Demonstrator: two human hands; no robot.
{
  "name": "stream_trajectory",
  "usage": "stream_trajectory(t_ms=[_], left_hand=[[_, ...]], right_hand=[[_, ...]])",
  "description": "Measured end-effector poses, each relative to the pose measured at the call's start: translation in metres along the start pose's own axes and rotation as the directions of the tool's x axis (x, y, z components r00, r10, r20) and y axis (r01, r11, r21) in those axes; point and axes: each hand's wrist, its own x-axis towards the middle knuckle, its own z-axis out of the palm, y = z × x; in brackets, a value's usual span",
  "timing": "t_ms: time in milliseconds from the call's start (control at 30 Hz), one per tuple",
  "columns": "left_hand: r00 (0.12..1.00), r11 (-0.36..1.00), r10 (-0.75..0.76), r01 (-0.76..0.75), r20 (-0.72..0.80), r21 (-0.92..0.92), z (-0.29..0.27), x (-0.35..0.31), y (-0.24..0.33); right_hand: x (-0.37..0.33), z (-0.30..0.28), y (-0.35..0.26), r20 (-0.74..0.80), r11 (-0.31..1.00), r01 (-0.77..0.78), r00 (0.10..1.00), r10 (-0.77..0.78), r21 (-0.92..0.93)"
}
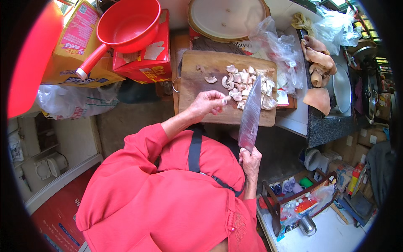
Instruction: The person uses a knife to cut pieces of meat on a wooden cutting board. The person repeatedly slices the meat into smaller pieces and occasionally adjusts the pieces on the board.
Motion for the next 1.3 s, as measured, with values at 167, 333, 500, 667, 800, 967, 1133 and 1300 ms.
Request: stream_trajectory(t_ms=[167,333,500,667,800,967,1133,1300], left_hand=[[0.942,0.627,0.335,-0.193,-0.037,0.755,-0.018,-0.007,-0.029],[0.793,0.241,0.604,-0.273,0.077,0.931,-0.035,0.014,-0.041],[0.733,0.093,0.655,-0.318,0.183,0.943,-0.046,0.032,-0.039],[0.671,0.165,0.727,-0.375,0.144,0.912,-0.046,0.053,-0.029],[0.745,0.109,0.641,-0.323,0.182,0.940,-0.036,0.067,-0.013],[0.878,0.060,0.459,-0.180,0.133,0.982,-0.016,0.082,0.001],[0.952,0.077,0.288,-0.130,0.103,0.989,-0.015,0.099,0.019],[0.962,0.027,0.217,-0.178,0.168,0.984,-0.022,0.103,0.024]], right_hand=[[0.000,-0.003,0.003,-0.017,1.000,0.012,1.000,-0.012,0.002],[0.003,-0.005,0.007,-0.009,1.000,-0.020,1.000,0.020,0.012],[0.004,-0.004,0.006,-0.027,1.000,-0.005,1.000,0.005,0.015],[0.003,-0.005,0.006,-0.050,0.999,-0.018,0.999,0.019,0.026],[0.004,-0.005,0.005,-0.070,0.998,-0.033,0.997,0.037,0.059],[0.003,-0.007,0.006,-0.058,0.997,-0.040,0.997,0.043,0.059],[0.002,-0.009,0.009,-0.054,0.997,-0.049,0.997,0.052,0.057],[0.003,-0.011,0.013,-0.076,0.997,-0.011,0.997,0.017,0.078]])
